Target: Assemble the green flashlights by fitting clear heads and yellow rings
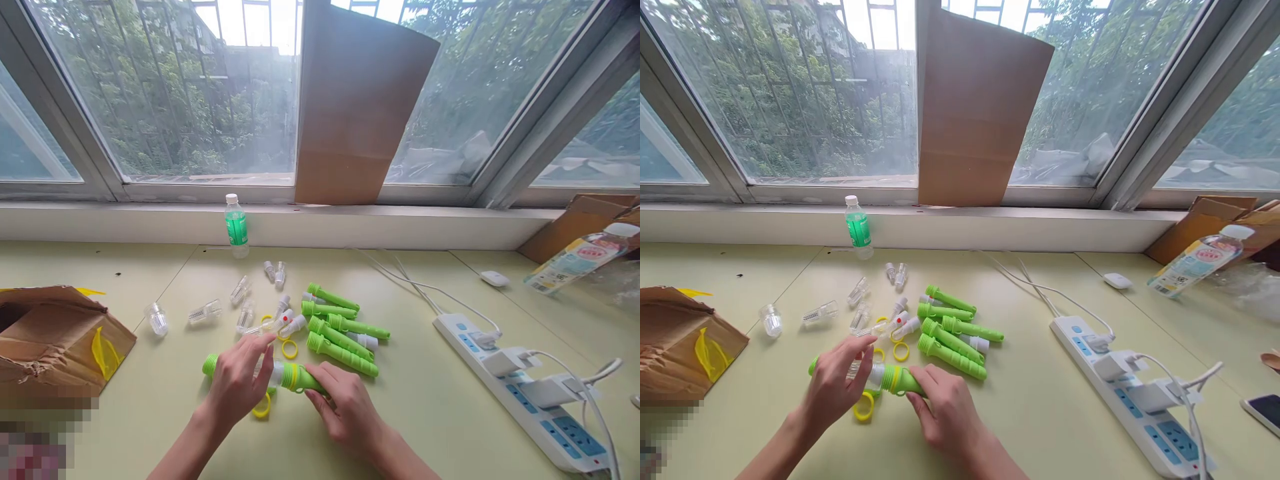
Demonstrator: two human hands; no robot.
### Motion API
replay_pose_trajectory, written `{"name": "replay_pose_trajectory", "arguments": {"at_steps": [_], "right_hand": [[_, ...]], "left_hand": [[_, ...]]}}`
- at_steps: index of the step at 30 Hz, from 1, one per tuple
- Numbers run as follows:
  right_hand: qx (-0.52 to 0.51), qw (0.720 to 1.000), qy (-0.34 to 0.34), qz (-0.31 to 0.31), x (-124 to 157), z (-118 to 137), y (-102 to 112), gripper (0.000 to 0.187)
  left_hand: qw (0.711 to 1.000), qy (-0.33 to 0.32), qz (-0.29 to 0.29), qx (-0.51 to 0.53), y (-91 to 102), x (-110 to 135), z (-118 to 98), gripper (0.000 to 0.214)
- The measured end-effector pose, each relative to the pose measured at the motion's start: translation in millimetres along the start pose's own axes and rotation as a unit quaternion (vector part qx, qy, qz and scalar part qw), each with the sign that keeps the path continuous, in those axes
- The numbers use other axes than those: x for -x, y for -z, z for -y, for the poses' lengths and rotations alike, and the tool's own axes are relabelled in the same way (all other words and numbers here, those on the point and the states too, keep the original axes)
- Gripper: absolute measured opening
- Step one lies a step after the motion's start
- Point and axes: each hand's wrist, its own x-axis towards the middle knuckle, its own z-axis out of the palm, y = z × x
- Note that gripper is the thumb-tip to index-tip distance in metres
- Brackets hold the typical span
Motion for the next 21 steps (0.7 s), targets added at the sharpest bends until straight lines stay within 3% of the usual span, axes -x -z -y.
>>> {"name": "replay_pose_trajectory", "arguments": {"at_steps": [5, 10, 21], "right_hand": [[-0.023, 1.000, -0.008, -0.007, 1, -2, 1, 0.026], [-0.054, 0.998, -0.010, -0.022, -1, -2, 4, 0.026], [-0.100, 0.994, -0.019, -0.032, -2, -5, 5, 0.025]], "left_hand": [[0.996, 0.055, -0.070, -0.003, 1.8, 4, 7, 0.020], [0.989, 0.104, -0.104, 0.004, 4.4, 3, 12, 0.013], [0.983, 0.151, -0.100, 0.037, 5.8, 3, 13, 0.010]]}}
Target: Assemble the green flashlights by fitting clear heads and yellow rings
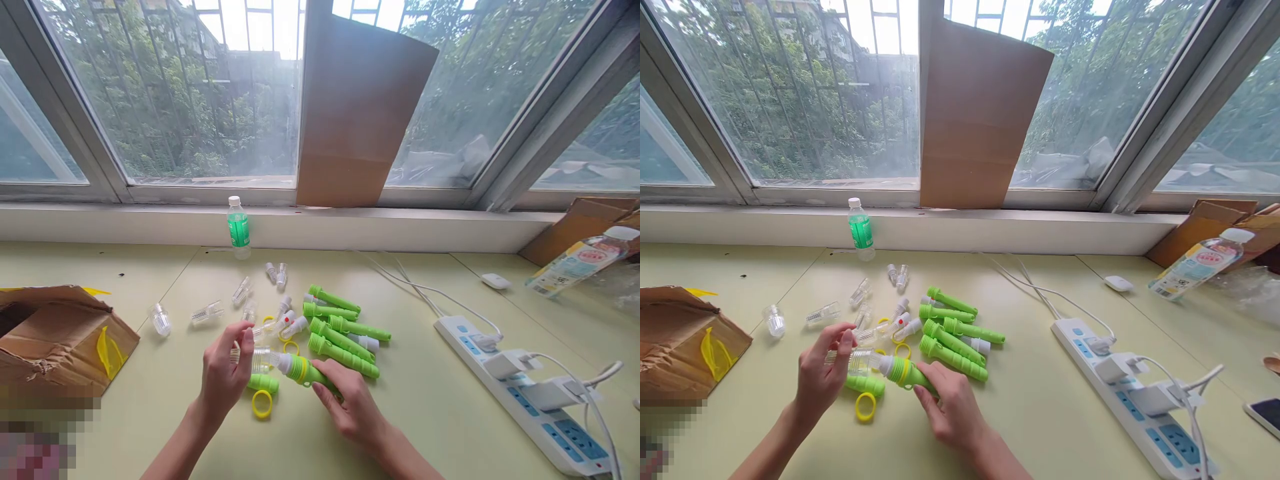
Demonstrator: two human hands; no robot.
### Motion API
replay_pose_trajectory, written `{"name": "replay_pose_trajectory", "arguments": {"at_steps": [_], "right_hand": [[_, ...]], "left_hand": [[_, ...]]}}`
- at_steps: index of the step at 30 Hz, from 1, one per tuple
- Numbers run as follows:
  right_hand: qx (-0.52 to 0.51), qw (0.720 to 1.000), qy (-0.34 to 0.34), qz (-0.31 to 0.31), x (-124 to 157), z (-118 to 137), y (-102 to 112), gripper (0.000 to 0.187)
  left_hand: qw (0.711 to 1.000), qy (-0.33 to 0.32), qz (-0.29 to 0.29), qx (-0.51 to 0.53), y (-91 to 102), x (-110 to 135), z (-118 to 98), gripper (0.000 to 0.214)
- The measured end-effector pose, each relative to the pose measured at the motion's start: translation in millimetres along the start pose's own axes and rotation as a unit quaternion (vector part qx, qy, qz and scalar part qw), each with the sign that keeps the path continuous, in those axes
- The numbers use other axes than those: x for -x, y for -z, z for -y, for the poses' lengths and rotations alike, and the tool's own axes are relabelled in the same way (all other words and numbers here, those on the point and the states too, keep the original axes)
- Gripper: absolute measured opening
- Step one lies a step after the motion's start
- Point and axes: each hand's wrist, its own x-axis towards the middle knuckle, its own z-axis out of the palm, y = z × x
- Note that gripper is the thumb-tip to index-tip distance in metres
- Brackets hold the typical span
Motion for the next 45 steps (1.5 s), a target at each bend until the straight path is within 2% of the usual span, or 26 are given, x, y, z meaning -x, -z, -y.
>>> {"name": "replay_pose_trajectory", "arguments": {"at_steps": [16, 38, 45], "right_hand": [[-0.020, 0.999, 0.000, 0.030, 0.8, 2.1, 4.8, 0.031], [0.022, 0.999, 0.011, 0.023, 0.1, 3.1, 5.5, 0.026], [-0.009, 0.999, 0.012, 0.043, 0.9, 4.4, 5.6, 0.030]], "left_hand": [[0.998, 0.060, 0.023, 0.024, -1.7, -0.7, -0.2, 0.012], [0.997, 0.066, 0.028, 0.016, -2.7, 0.3, 1.5, 0.013], [0.998, 0.058, 0.024, 0.011, -4.5, 1.2, 4.1, 0.010]]}}
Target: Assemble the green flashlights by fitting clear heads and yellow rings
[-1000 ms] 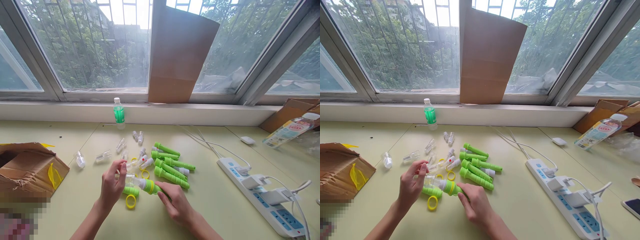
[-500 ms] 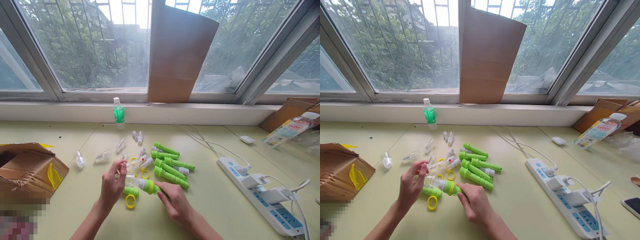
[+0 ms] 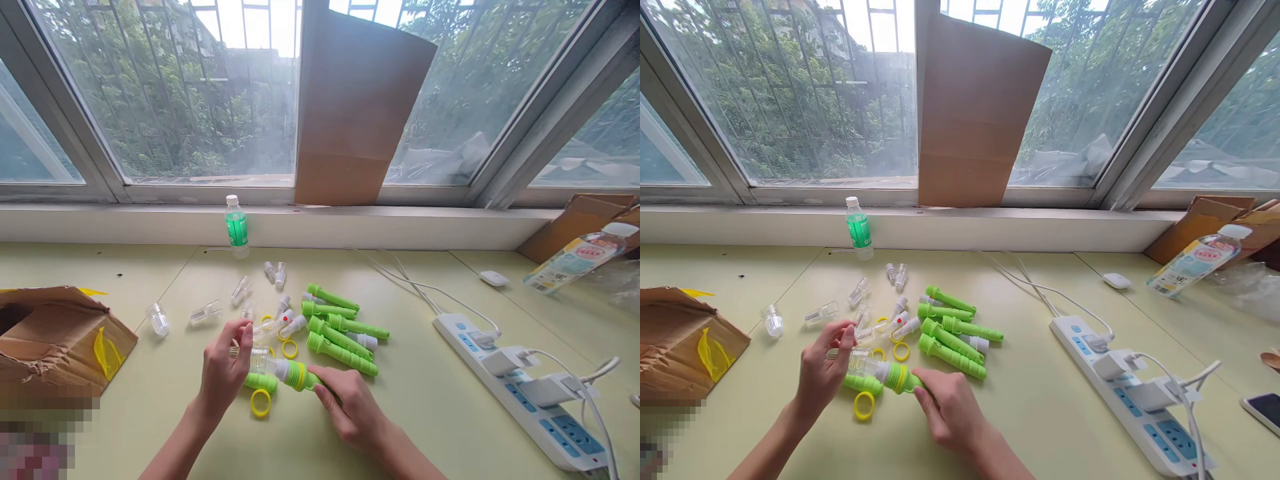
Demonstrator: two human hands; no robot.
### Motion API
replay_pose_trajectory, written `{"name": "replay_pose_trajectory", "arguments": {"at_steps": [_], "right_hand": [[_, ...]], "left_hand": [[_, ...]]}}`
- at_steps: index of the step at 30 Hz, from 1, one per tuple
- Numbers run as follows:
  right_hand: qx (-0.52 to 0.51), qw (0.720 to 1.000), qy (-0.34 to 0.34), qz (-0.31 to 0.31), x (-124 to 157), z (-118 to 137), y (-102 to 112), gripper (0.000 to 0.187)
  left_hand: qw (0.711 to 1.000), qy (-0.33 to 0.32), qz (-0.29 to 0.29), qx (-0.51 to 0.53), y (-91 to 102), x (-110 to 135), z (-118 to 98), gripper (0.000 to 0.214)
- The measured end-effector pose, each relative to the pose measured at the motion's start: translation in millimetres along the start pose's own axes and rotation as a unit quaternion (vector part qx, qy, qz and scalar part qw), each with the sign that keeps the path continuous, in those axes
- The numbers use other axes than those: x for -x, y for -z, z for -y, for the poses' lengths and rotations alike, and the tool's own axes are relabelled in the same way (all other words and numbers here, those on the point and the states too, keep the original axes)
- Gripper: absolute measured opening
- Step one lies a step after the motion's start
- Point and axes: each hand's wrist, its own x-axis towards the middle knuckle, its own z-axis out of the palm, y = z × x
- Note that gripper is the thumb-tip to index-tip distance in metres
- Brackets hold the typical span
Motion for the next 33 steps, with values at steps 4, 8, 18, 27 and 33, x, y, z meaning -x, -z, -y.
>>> {"name": "replay_pose_trajectory", "arguments": {"at_steps": [4, 8, 18, 27, 33], "right_hand": [[-0.005, 1.000, 0.003, 0.008, 0.5, 0.8, 0.0, 0.031], [-0.006, 1.000, 0.005, 0.005, 0.3, 1.1, 0.3, 0.030], [0.004, 1.000, 0.008, 0.001, 1.6, -2.6, -1.7, 0.027], [0.019, 1.000, 0.010, 0.005, 2.2, -2.1, -1.1, 0.026], [0.033, 0.999, 0.006, 0.007, 0.6, -1.7, -1.0, 0.026]], "left_hand": [[1.000, -0.001, -0.004, -0.006, -0.6, 0.1, 0.9, 0.009], [1.000, 0.001, 0.000, -0.005, -1.4, 1.0, 1.7, 0.010], [1.000, -0.002, 0.005, -0.008, -1.6, 1.1, 2.1, 0.010], [1.000, -0.008, 0.010, -0.015, -2.2, 0.7, 1.9, 0.009], [0.999, -0.019, 0.005, -0.030, -2.3, 0.6, 1.3, 0.009]]}}
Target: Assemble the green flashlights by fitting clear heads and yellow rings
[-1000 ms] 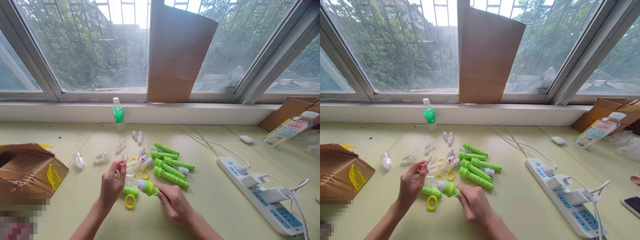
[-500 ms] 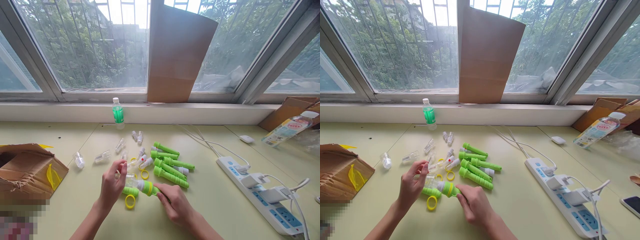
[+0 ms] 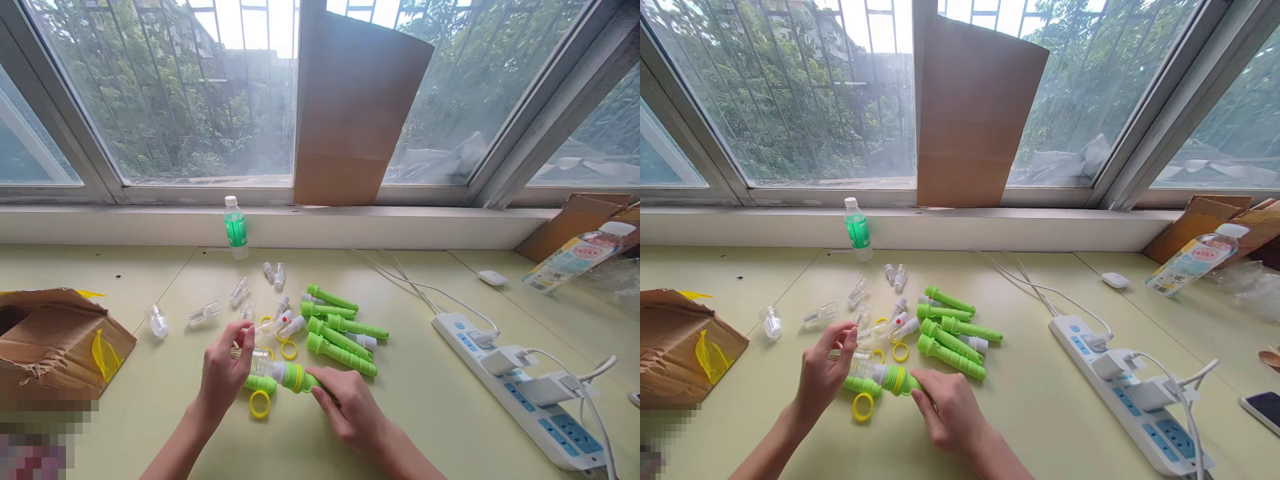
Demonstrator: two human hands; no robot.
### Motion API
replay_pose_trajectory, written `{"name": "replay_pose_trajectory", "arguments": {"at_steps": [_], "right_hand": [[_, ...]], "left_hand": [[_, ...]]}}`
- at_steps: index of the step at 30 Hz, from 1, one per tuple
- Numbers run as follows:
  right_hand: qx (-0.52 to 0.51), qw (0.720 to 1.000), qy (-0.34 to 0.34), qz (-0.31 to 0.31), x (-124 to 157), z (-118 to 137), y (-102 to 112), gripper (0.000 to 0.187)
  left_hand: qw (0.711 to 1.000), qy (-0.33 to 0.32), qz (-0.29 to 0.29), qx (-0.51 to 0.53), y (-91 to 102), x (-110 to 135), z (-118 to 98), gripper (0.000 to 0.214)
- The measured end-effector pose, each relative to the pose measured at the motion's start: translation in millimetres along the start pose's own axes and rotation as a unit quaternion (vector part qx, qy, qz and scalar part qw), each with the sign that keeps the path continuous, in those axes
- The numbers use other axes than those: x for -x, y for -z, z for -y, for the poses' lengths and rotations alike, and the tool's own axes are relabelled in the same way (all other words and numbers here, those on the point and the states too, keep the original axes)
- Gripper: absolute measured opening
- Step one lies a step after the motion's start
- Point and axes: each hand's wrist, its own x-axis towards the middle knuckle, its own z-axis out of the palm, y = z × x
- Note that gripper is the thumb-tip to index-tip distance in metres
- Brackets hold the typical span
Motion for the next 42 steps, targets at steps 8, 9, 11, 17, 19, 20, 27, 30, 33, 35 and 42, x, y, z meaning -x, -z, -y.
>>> {"name": "replay_pose_trajectory", "arguments": {"at_steps": [8, 9, 11, 17, 19, 20, 27, 30, 33, 35, 42], "right_hand": [[0.005, 1.000, 0.001, 0.000, 1, 0, 0, 0.025], [0.008, 1.000, 0.002, 0.000, 1, 0, 0, 0.025], [0.013, 1.000, 0.004, -0.002, 2, 0, 0, 0.026], [0.028, 0.999, 0.012, -0.013, 1, -1, 0, 0.025], [0.037, 0.999, 0.009, -0.025, 0, -2, -1, 0.026], [0.040, 0.999, 0.008, -0.031, 0, -2, -1, 0.026], [0.066, 0.995, 0.006, -0.071, 0, -5, -1, 0.026], [0.085, 0.994, 0.008, -0.072, 0, -5, -1, 0.025], [0.094, 0.993, 0.015, -0.070, 0, -6, -1, 0.024], [0.095, 0.993, 0.016, -0.074, 1, -7, 0, 0.024], [0.103, 0.991, 0.026, -0.087, 1, -10, 2, 0.025]], "left_hand": [[1.000, -0.013, -0.005, -0.008, -0.6, -1, 1, 0.008], [1.000, -0.014, -0.005, -0.008, -0.7, 0, 1, 0.008], [1.000, -0.014, -0.003, -0.008, -0.6, 0, 2, 0.009], [1.000, -0.008, 0.003, -0.006, 0.4, 1, 1, 0.012], [1.000, -0.005, 0.006, -0.007, 1.3, 1, 1, 0.013], [1.000, -0.004, 0.006, -0.007, 1.9, 1, 0, 0.013], [0.993, -0.079, 0.089, -0.024, 10.3, -5, -4, 0.018], [0.981, -0.102, 0.154, -0.061, 12.9, -7, -8, 0.025], [0.970, -0.101, 0.204, -0.082, 14.9, -9, -12, 0.025], [0.965, -0.103, 0.227, -0.085, 16.1, -9, -12, 0.025], [0.959, -0.093, 0.251, -0.091, 16.2, -10, -14, 0.014]]}}
